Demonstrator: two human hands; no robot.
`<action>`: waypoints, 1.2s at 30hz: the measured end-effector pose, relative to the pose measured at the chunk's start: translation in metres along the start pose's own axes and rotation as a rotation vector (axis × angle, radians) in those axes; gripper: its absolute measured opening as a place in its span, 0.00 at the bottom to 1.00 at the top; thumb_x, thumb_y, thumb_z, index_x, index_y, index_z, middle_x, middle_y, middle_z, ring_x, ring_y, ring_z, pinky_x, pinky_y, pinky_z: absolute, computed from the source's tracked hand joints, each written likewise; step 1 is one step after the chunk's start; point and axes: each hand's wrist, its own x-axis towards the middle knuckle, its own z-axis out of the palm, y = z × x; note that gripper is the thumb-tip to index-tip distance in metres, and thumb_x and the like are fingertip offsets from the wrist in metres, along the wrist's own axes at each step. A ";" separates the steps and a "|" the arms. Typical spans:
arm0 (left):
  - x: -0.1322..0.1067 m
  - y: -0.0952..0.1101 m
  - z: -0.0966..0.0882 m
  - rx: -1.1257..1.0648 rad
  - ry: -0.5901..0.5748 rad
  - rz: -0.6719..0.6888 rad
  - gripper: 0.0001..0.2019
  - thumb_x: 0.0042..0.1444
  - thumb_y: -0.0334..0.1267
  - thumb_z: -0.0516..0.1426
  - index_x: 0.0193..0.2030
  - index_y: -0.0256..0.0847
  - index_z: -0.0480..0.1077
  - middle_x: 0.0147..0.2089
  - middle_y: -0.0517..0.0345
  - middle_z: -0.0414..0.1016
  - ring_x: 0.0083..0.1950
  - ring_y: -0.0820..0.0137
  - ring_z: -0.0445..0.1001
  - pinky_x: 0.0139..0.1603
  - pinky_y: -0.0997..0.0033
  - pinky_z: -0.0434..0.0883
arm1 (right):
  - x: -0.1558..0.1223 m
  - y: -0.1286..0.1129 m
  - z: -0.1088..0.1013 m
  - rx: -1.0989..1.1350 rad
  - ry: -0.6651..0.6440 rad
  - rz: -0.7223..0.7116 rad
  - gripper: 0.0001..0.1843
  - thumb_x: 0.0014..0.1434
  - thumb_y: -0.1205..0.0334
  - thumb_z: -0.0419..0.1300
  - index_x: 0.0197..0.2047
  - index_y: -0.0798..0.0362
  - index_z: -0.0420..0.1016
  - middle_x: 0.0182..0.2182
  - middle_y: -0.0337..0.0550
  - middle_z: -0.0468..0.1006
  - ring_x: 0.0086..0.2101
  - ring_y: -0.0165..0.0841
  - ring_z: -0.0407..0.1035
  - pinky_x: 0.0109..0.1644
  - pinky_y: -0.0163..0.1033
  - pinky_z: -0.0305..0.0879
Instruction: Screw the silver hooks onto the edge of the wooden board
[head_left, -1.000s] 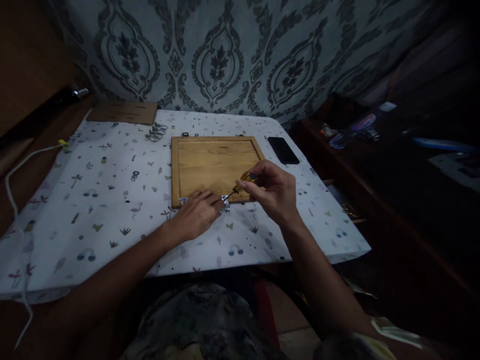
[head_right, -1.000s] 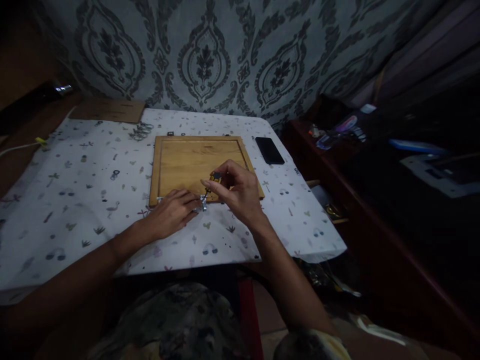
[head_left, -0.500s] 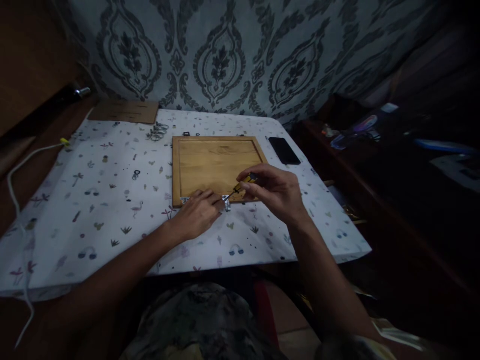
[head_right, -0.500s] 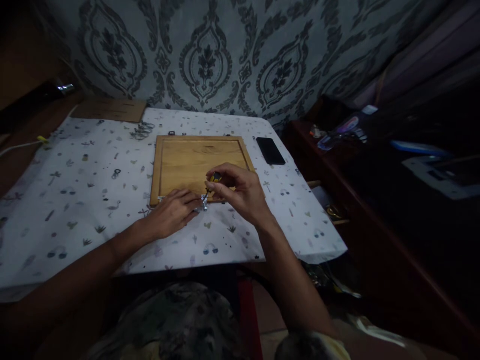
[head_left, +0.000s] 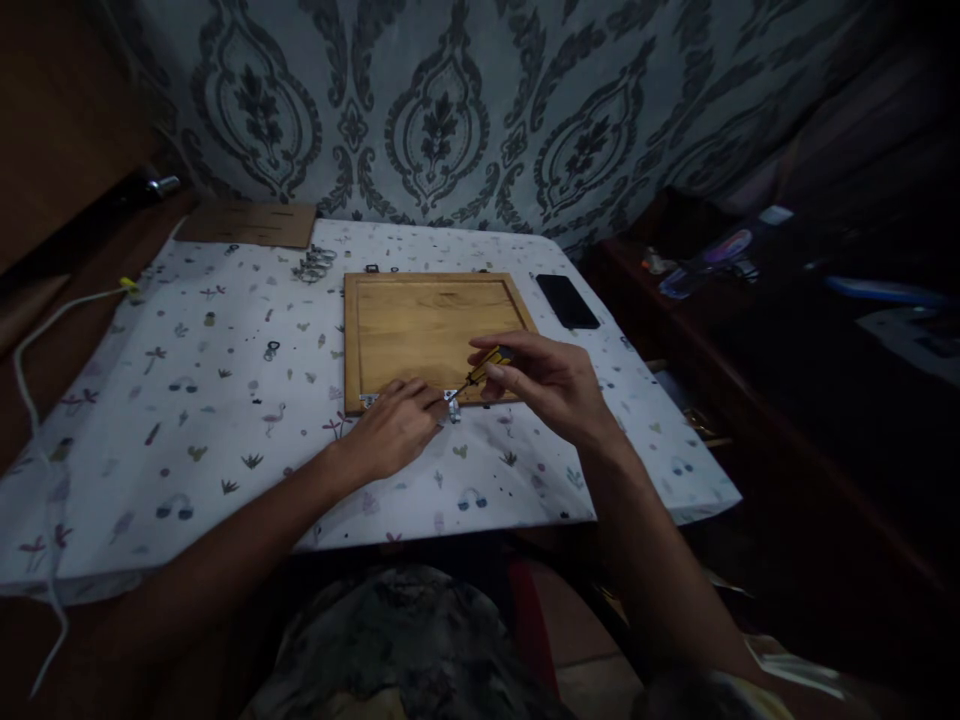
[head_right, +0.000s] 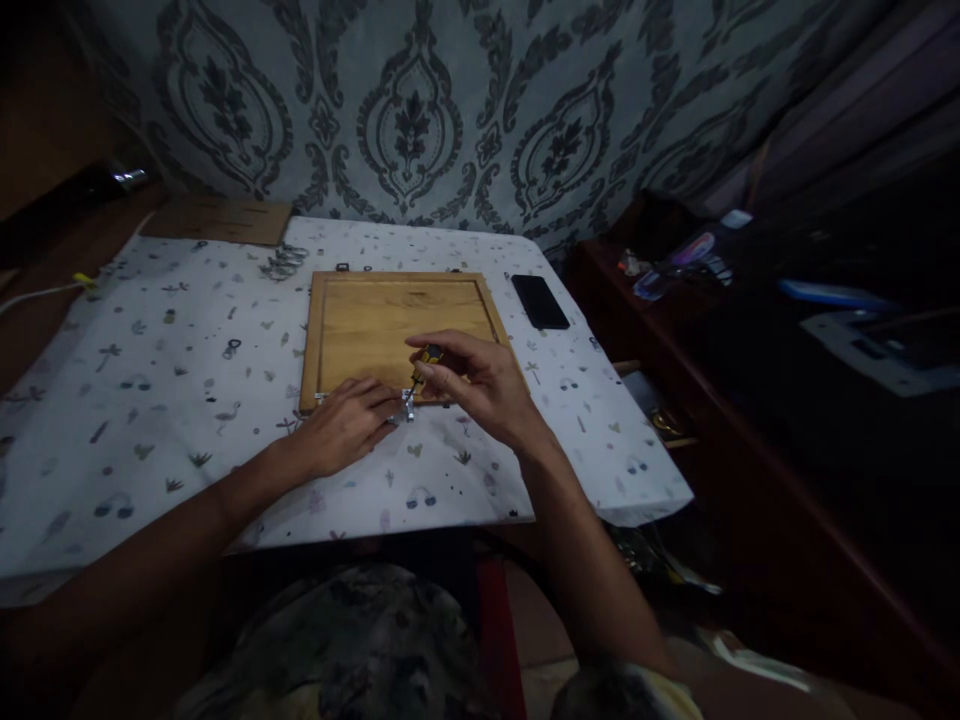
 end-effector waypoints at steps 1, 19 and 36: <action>0.000 0.000 0.000 -0.005 -0.003 -0.003 0.11 0.71 0.34 0.51 0.54 0.39 0.72 0.57 0.49 0.76 0.58 0.59 0.71 0.58 0.56 0.67 | 0.000 0.001 0.002 -0.033 0.035 -0.002 0.20 0.58 0.44 0.69 0.42 0.51 0.80 0.33 0.40 0.82 0.22 0.26 0.71 0.26 0.35 0.73; 0.000 0.001 -0.002 -0.016 0.003 0.011 0.14 0.72 0.34 0.47 0.53 0.38 0.73 0.58 0.46 0.76 0.57 0.57 0.71 0.57 0.53 0.68 | 0.002 0.002 0.003 -0.069 0.095 -0.017 0.19 0.55 0.44 0.71 0.37 0.52 0.79 0.28 0.38 0.80 0.20 0.27 0.73 0.24 0.33 0.71; 0.000 0.001 -0.003 0.024 -0.014 0.007 0.10 0.70 0.32 0.52 0.52 0.37 0.73 0.58 0.48 0.76 0.58 0.58 0.71 0.57 0.55 0.68 | 0.002 0.007 0.003 -0.129 0.155 -0.013 0.19 0.54 0.45 0.72 0.31 0.52 0.76 0.23 0.34 0.74 0.18 0.25 0.67 0.19 0.32 0.65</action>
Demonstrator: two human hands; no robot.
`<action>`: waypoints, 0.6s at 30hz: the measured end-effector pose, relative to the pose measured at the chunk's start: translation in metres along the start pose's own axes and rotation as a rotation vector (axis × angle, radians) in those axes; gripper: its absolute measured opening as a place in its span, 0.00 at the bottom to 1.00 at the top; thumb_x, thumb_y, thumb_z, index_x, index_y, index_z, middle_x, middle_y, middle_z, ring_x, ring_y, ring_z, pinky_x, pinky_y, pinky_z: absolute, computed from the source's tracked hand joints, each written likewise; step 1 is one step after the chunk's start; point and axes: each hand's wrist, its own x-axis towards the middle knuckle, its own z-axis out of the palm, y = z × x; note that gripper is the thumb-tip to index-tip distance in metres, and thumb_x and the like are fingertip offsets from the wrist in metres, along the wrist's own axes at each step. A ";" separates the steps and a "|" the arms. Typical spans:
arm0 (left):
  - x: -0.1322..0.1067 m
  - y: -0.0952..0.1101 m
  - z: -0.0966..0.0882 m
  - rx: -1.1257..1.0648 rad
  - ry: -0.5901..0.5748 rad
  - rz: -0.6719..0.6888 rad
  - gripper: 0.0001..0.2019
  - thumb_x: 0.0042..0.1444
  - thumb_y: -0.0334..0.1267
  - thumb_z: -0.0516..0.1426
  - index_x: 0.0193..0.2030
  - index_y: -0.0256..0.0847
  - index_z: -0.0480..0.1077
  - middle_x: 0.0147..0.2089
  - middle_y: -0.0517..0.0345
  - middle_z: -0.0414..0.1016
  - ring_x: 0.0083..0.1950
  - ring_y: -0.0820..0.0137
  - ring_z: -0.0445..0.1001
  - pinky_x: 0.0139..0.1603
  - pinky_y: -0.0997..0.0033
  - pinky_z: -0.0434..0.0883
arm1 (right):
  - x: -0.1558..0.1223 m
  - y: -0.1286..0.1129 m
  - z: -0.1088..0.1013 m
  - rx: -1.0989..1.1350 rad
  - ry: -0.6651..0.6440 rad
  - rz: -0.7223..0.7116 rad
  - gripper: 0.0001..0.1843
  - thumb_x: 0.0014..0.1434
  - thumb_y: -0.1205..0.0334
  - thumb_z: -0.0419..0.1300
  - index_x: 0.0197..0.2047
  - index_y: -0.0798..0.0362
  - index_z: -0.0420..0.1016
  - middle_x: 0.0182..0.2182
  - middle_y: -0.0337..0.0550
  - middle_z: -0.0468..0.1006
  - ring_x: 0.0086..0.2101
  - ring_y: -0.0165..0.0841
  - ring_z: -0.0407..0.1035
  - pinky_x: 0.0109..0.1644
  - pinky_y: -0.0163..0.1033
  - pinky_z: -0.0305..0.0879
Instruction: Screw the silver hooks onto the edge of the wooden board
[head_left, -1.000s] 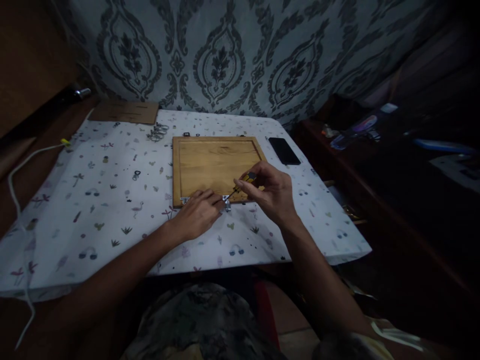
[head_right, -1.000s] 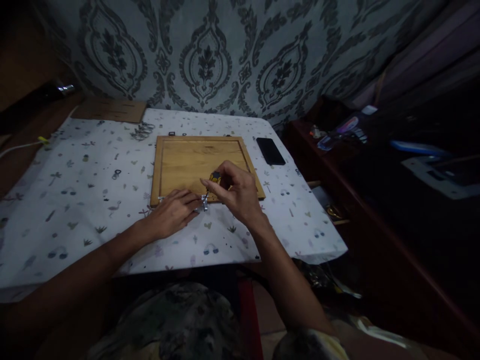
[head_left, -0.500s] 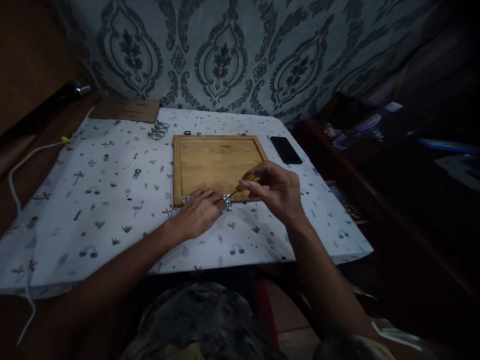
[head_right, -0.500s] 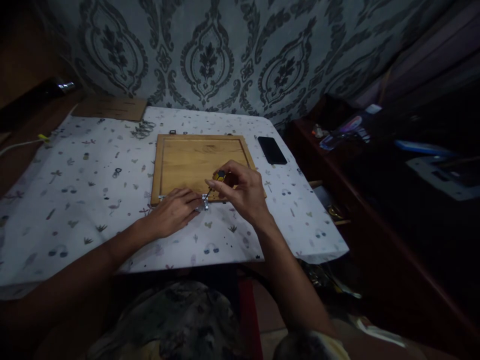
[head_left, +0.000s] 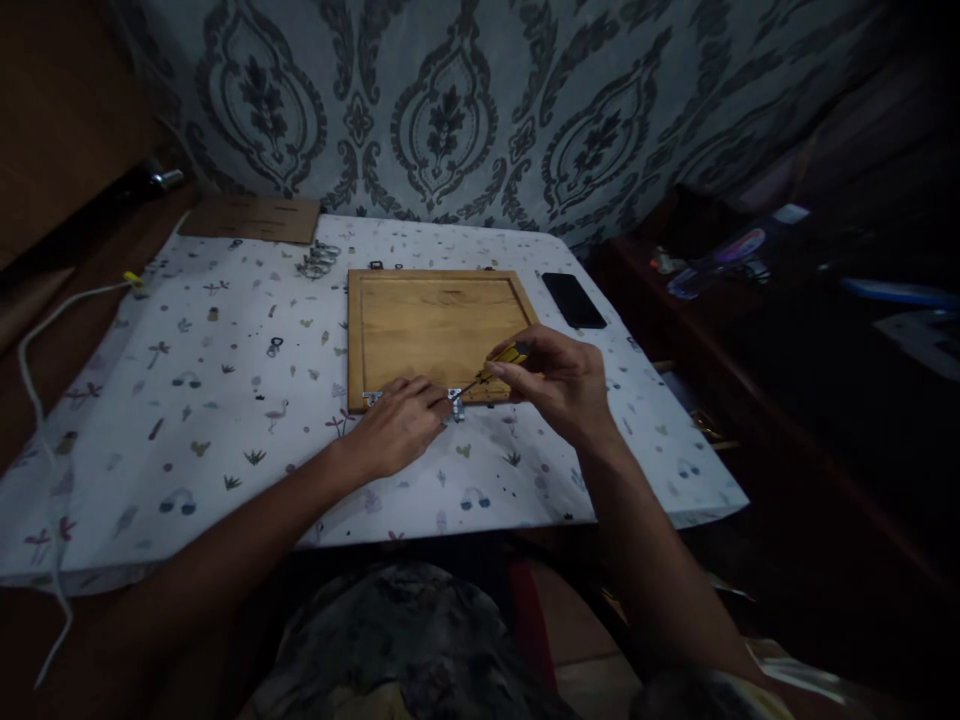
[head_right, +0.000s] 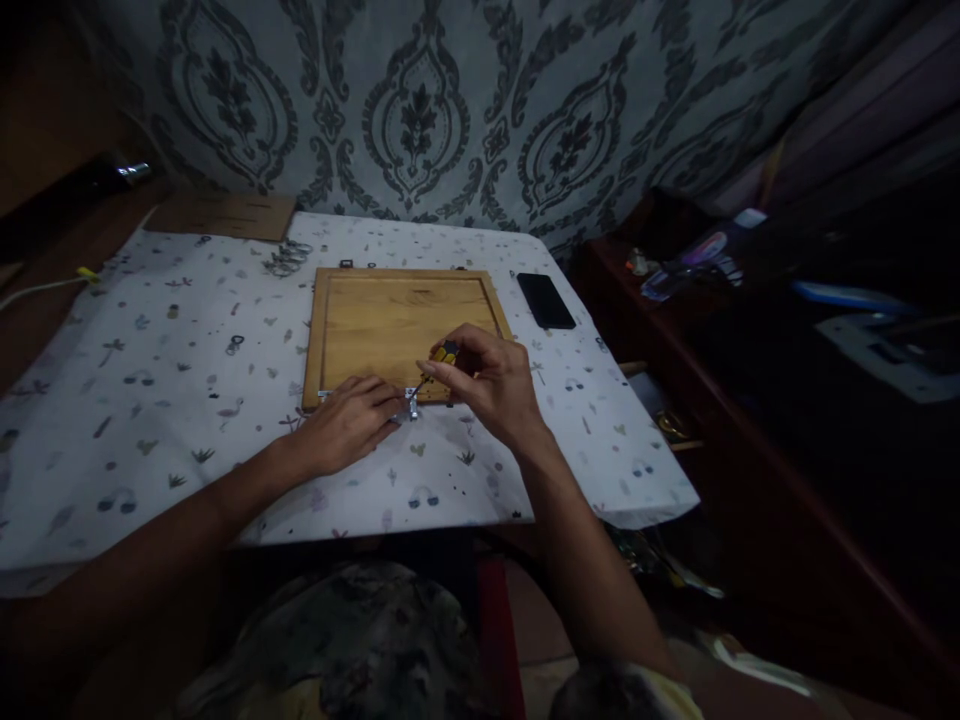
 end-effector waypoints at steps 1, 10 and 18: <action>0.000 0.000 0.000 -0.004 -0.002 -0.002 0.10 0.70 0.32 0.52 0.53 0.37 0.73 0.58 0.48 0.76 0.59 0.58 0.71 0.58 0.55 0.68 | 0.000 0.001 0.003 -0.050 0.060 -0.022 0.20 0.53 0.45 0.73 0.29 0.51 0.73 0.20 0.33 0.72 0.17 0.25 0.64 0.18 0.32 0.61; 0.000 -0.001 0.001 -0.004 0.015 0.012 0.10 0.70 0.33 0.52 0.52 0.38 0.73 0.57 0.49 0.77 0.58 0.59 0.71 0.57 0.57 0.68 | -0.001 0.004 0.004 0.035 0.055 -0.005 0.20 0.53 0.45 0.73 0.33 0.52 0.74 0.25 0.34 0.76 0.21 0.26 0.73 0.23 0.30 0.68; 0.000 -0.001 0.002 -0.004 0.016 0.002 0.10 0.70 0.32 0.53 0.52 0.38 0.73 0.57 0.50 0.77 0.57 0.59 0.71 0.57 0.58 0.67 | -0.004 -0.002 0.004 -0.002 0.219 -0.045 0.20 0.54 0.44 0.72 0.32 0.51 0.75 0.26 0.35 0.78 0.20 0.27 0.74 0.24 0.32 0.71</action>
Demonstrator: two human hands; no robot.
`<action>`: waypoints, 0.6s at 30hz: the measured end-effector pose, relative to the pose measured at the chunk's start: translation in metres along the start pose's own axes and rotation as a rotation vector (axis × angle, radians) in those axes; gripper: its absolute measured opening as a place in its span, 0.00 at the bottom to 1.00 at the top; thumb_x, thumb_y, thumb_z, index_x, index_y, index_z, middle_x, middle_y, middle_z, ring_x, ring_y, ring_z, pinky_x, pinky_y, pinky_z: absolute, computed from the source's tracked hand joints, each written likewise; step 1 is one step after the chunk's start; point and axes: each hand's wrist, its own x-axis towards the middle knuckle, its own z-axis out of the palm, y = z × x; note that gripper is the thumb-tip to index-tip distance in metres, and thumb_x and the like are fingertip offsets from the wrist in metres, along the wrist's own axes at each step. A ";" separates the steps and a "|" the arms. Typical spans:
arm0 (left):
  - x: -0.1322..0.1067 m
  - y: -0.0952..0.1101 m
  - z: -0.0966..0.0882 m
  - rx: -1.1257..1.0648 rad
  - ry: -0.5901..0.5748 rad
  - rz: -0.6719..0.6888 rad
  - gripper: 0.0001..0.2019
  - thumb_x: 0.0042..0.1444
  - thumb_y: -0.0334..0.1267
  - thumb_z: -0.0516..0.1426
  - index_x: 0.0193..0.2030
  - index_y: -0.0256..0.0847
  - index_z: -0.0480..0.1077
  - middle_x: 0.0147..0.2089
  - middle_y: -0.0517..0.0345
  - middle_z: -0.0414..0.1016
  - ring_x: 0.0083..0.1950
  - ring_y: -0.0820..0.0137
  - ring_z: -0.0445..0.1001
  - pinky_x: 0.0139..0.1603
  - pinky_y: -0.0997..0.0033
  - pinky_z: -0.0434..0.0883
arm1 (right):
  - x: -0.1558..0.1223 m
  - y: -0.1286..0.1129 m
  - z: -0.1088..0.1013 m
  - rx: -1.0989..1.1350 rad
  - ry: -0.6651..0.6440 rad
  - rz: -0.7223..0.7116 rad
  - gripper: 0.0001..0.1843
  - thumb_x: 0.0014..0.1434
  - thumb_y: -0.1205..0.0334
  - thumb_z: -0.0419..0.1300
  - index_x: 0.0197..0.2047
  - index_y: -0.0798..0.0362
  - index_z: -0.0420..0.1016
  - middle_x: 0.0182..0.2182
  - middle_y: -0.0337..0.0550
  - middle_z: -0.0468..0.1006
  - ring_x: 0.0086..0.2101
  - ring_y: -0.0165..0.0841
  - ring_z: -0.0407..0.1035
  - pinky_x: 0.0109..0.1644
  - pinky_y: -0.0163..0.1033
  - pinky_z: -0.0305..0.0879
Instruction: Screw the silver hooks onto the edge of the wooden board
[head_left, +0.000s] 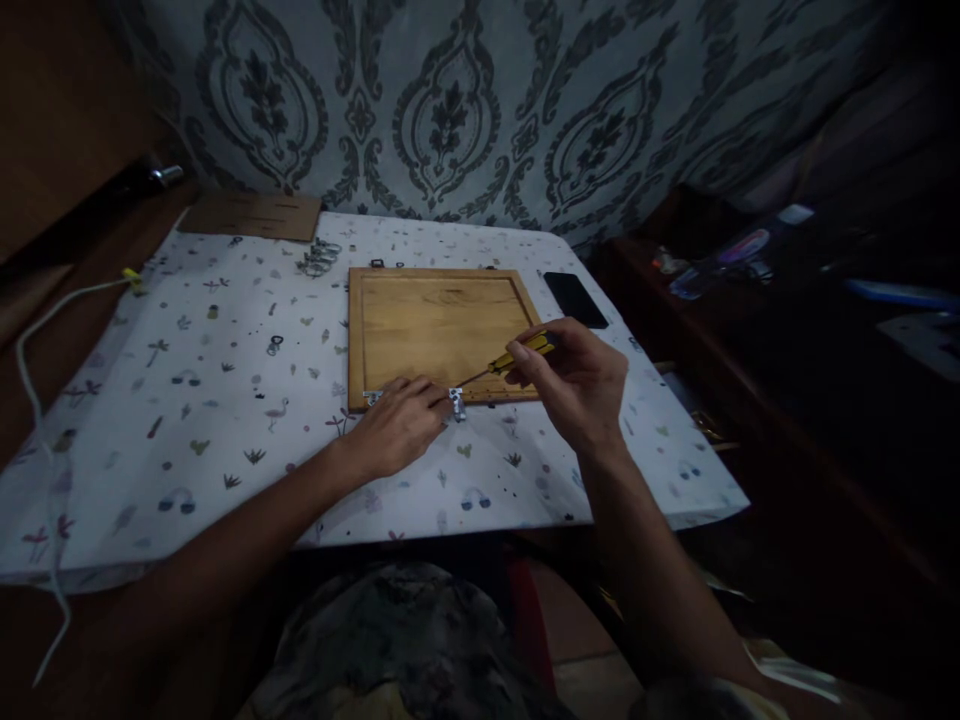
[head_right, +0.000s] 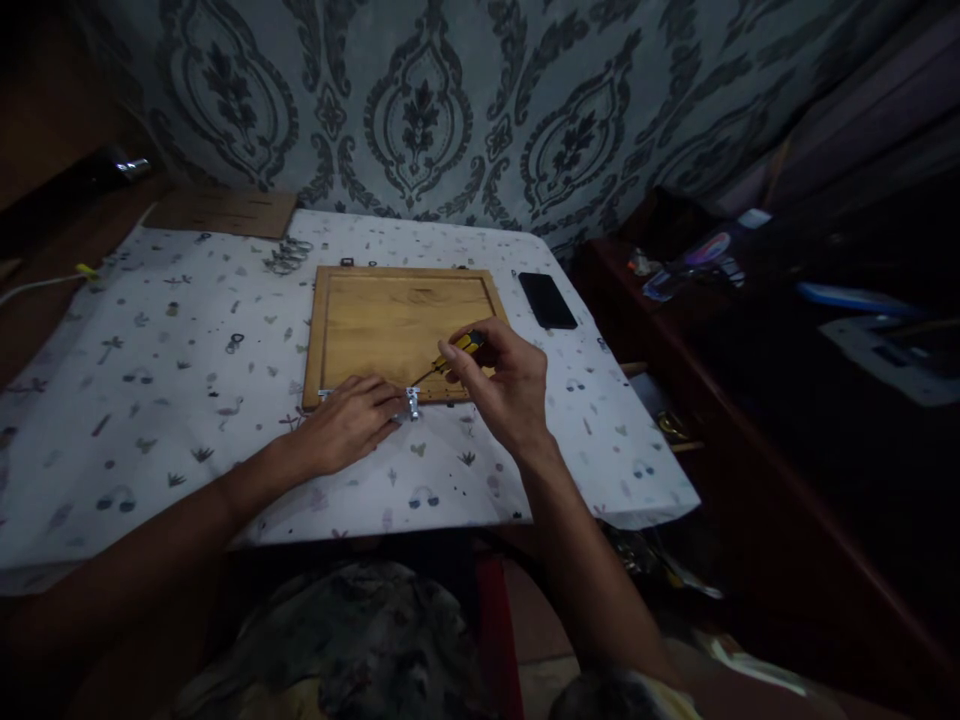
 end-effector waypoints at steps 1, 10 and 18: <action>0.000 0.000 0.000 0.000 -0.001 0.000 0.09 0.70 0.32 0.53 0.52 0.37 0.73 0.57 0.49 0.77 0.57 0.59 0.71 0.57 0.58 0.67 | 0.000 0.000 0.001 -0.007 0.001 -0.002 0.20 0.54 0.44 0.72 0.32 0.51 0.75 0.25 0.35 0.77 0.20 0.27 0.74 0.23 0.32 0.71; -0.002 -0.002 0.003 -0.007 0.030 0.016 0.09 0.70 0.33 0.52 0.50 0.39 0.73 0.56 0.50 0.77 0.56 0.60 0.71 0.55 0.58 0.67 | -0.001 0.011 0.003 -0.025 -0.056 -0.024 0.18 0.57 0.45 0.70 0.33 0.51 0.75 0.26 0.35 0.76 0.21 0.26 0.74 0.24 0.31 0.70; -0.001 0.000 -0.002 0.001 -0.010 0.002 0.10 0.70 0.32 0.52 0.52 0.37 0.73 0.57 0.49 0.77 0.58 0.58 0.71 0.57 0.57 0.67 | 0.000 0.006 0.004 -0.002 -0.117 -0.002 0.18 0.56 0.46 0.72 0.33 0.51 0.75 0.27 0.35 0.76 0.22 0.26 0.74 0.25 0.31 0.72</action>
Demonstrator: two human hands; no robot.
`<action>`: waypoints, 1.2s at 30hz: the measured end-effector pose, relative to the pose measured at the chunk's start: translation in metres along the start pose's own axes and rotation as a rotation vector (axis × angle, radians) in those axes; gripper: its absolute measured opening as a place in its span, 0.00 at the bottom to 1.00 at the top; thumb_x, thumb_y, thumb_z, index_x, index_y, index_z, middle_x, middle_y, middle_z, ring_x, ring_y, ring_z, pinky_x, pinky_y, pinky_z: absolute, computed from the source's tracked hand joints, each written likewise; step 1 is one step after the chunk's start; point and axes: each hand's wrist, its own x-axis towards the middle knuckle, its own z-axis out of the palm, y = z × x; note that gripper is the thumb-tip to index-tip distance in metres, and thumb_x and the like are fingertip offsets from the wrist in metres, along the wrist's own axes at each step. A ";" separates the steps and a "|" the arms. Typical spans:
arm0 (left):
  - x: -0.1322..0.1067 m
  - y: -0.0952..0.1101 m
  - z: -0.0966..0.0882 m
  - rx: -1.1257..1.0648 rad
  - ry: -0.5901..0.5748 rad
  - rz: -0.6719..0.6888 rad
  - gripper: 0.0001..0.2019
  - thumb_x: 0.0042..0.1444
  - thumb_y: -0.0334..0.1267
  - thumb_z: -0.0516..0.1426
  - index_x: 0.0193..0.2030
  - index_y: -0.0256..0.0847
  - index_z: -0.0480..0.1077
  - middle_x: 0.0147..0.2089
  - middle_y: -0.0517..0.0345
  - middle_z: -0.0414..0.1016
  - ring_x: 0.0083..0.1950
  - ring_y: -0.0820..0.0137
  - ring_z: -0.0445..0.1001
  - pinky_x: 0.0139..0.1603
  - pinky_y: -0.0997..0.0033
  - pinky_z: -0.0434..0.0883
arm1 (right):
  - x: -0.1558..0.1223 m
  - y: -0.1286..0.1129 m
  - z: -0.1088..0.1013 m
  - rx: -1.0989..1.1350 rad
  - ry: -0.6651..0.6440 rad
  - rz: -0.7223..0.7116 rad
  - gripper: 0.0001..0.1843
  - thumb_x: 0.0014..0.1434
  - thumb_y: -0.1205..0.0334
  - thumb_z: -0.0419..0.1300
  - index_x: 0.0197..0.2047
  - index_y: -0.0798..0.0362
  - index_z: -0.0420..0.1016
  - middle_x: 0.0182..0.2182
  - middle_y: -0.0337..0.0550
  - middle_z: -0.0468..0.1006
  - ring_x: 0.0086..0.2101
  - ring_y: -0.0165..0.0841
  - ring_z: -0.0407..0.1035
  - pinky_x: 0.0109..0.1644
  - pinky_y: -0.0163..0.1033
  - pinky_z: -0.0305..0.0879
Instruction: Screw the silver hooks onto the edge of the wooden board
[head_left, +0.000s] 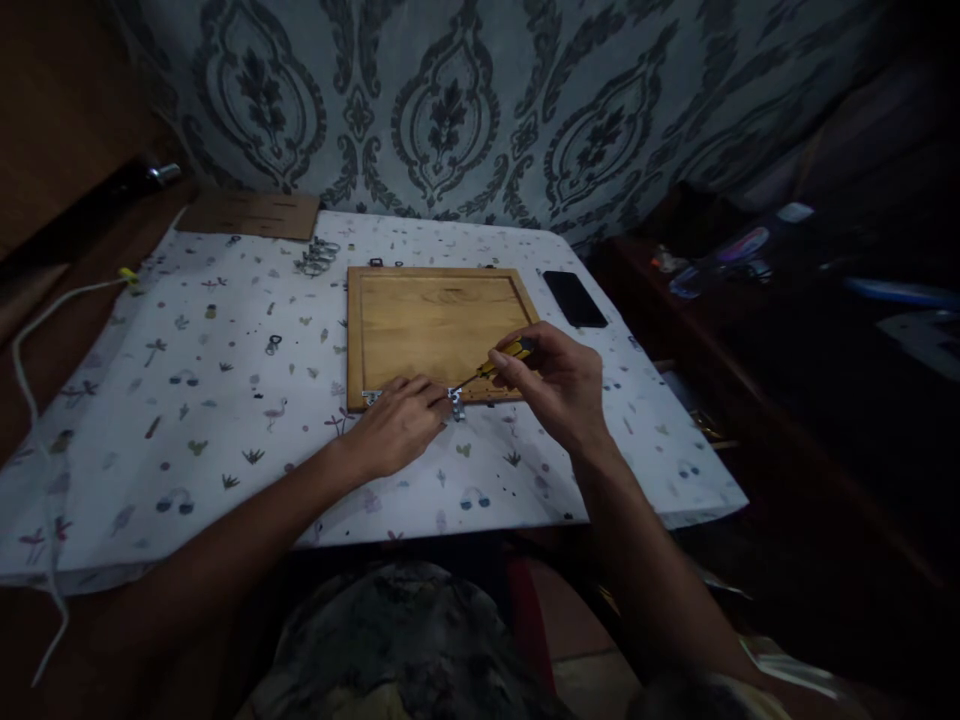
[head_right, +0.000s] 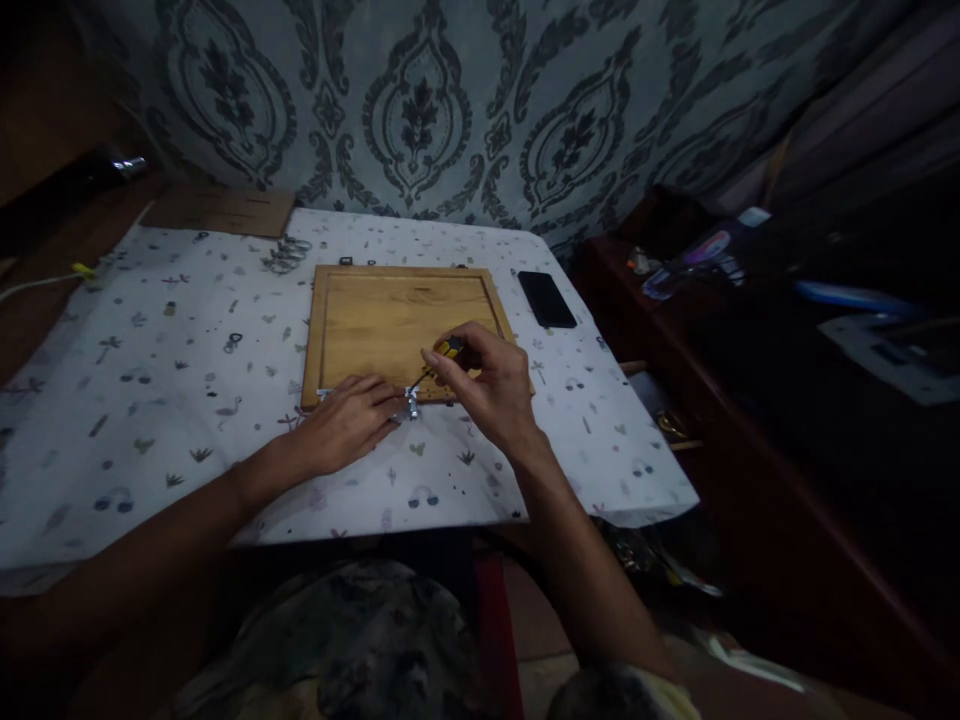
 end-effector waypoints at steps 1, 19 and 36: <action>0.000 0.000 -0.001 0.003 -0.006 0.000 0.11 0.70 0.31 0.52 0.52 0.37 0.73 0.57 0.49 0.77 0.58 0.58 0.71 0.57 0.56 0.67 | 0.001 -0.002 0.000 0.011 -0.018 0.004 0.17 0.56 0.47 0.72 0.34 0.51 0.76 0.27 0.35 0.76 0.22 0.26 0.73 0.25 0.31 0.72; 0.000 0.000 0.001 -0.011 0.010 0.002 0.11 0.70 0.31 0.52 0.52 0.37 0.73 0.57 0.48 0.76 0.58 0.58 0.71 0.59 0.56 0.67 | 0.005 -0.002 -0.002 -0.159 0.026 -0.009 0.25 0.53 0.40 0.71 0.28 0.51 0.68 0.20 0.33 0.71 0.18 0.26 0.67 0.20 0.32 0.62; 0.000 0.000 -0.001 -0.006 -0.002 -0.004 0.10 0.69 0.31 0.53 0.51 0.37 0.73 0.56 0.49 0.77 0.58 0.59 0.71 0.58 0.57 0.67 | 0.003 -0.002 -0.007 0.104 -0.111 0.069 0.22 0.58 0.42 0.68 0.43 0.52 0.78 0.34 0.40 0.82 0.22 0.26 0.75 0.27 0.33 0.73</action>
